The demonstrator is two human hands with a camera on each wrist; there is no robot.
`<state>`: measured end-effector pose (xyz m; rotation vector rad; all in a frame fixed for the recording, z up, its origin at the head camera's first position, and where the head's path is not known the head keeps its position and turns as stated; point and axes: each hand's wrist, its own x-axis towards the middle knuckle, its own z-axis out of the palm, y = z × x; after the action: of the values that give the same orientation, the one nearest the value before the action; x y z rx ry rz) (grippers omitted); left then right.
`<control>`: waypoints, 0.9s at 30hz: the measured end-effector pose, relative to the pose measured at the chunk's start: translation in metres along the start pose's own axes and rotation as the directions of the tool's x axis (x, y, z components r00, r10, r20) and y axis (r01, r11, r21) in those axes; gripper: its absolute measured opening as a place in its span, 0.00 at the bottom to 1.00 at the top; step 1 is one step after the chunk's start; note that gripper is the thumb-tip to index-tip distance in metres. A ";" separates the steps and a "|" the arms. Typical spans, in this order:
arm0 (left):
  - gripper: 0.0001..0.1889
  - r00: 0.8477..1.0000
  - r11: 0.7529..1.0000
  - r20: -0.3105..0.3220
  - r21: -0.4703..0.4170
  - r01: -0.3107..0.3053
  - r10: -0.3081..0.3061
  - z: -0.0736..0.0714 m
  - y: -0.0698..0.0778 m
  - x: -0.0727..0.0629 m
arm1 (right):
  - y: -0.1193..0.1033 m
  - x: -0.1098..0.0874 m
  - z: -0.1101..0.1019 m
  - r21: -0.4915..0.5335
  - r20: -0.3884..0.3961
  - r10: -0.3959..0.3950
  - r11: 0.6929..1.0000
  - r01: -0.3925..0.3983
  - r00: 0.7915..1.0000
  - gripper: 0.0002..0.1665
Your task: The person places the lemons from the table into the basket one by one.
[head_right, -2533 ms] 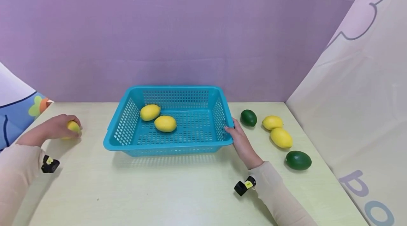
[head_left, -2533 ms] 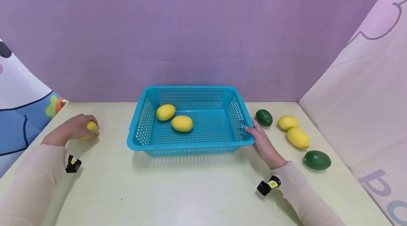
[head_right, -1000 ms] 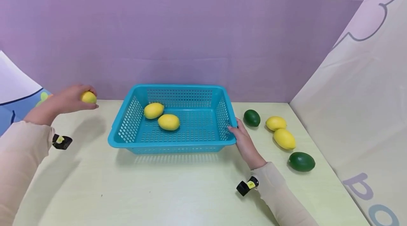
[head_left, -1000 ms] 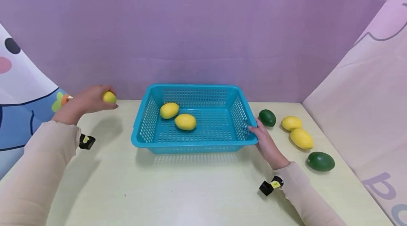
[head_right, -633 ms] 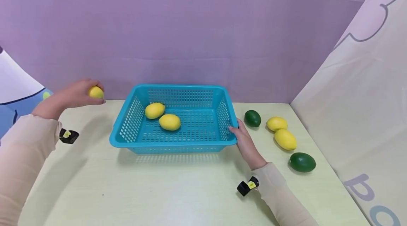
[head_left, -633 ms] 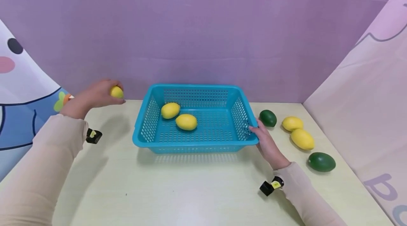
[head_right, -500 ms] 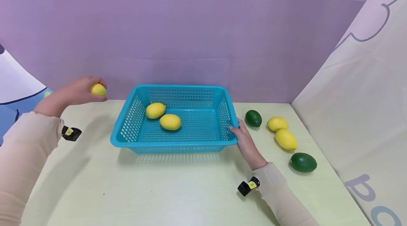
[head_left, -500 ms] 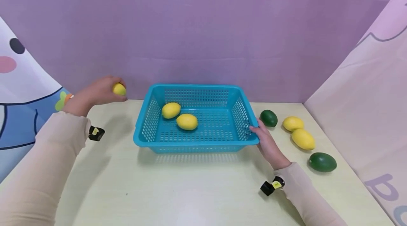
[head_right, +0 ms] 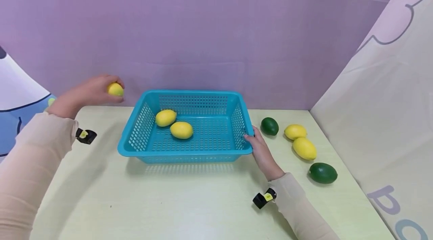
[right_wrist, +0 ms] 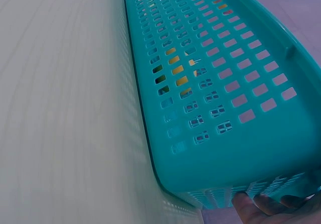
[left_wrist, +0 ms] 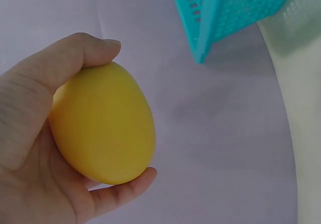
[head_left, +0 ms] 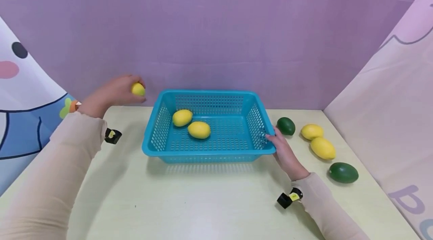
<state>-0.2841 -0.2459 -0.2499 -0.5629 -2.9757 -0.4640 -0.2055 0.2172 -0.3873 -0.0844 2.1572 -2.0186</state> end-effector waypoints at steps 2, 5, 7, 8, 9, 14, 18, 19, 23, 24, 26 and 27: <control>0.17 1.000 1.000 0.000 -0.008 -0.011 0.011 -0.001 0.005 0.004 | -0.001 -0.001 0.000 0.000 -0.003 0.002 1.000 -0.002 1.000 0.34; 0.17 1.000 1.000 0.006 -0.016 -0.018 0.018 -0.002 0.012 0.009 | -0.002 -0.002 -0.001 0.001 -0.002 0.000 1.000 0.000 1.000 0.34; 0.17 1.000 1.000 0.013 -0.018 -0.018 0.018 -0.003 0.017 0.012 | -0.003 -0.002 -0.001 -0.002 0.000 -0.003 1.000 0.003 1.000 0.34; 0.17 1.000 1.000 0.016 -0.018 -0.018 0.018 -0.003 0.020 0.013 | -0.003 -0.002 0.000 -0.002 -0.001 -0.004 1.000 0.004 1.000 0.34; 0.16 1.000 1.000 0.018 -0.016 -0.021 0.021 -0.003 0.022 0.014 | -0.003 -0.002 0.000 0.000 -0.002 -0.006 1.000 0.006 1.000 0.34; 0.17 0.999 1.000 0.034 -0.010 -0.027 0.027 -0.001 0.032 0.020 | -0.003 -0.001 0.000 0.009 -0.002 -0.008 1.000 0.008 1.000 0.34; 0.18 0.998 0.999 0.051 -0.017 -0.037 0.038 -0.001 0.040 0.024 | -0.003 -0.002 0.000 0.007 0.001 -0.007 1.000 0.007 1.000 0.34; 0.18 0.998 0.999 0.052 -0.020 -0.045 0.046 -0.001 0.042 0.024 | -0.004 -0.002 0.000 0.007 0.001 -0.008 1.000 0.008 1.000 0.34; 0.17 0.997 0.998 0.051 -0.029 -0.061 0.063 0.001 0.047 0.027 | -0.005 -0.003 -0.001 -0.006 0.007 -0.016 1.000 0.016 1.000 0.34; 0.17 0.997 0.998 0.048 -0.032 -0.062 0.064 0.001 0.048 0.028 | -0.005 -0.003 -0.001 -0.006 0.007 -0.017 1.000 0.017 1.000 0.34; 0.17 0.997 0.997 0.045 -0.029 -0.068 0.069 0.003 0.051 0.030 | -0.005 -0.003 -0.002 -0.008 0.008 -0.020 1.000 0.020 1.000 0.34; 0.17 0.996 0.997 0.042 -0.027 -0.074 0.075 0.004 0.052 0.031 | -0.005 -0.003 -0.002 -0.007 0.005 -0.019 1.000 0.019 1.000 0.34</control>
<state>-0.2942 -0.1879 -0.2346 -0.6928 -2.9809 -0.4895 -0.2035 0.2192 -0.3817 -0.1111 2.1690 -2.0193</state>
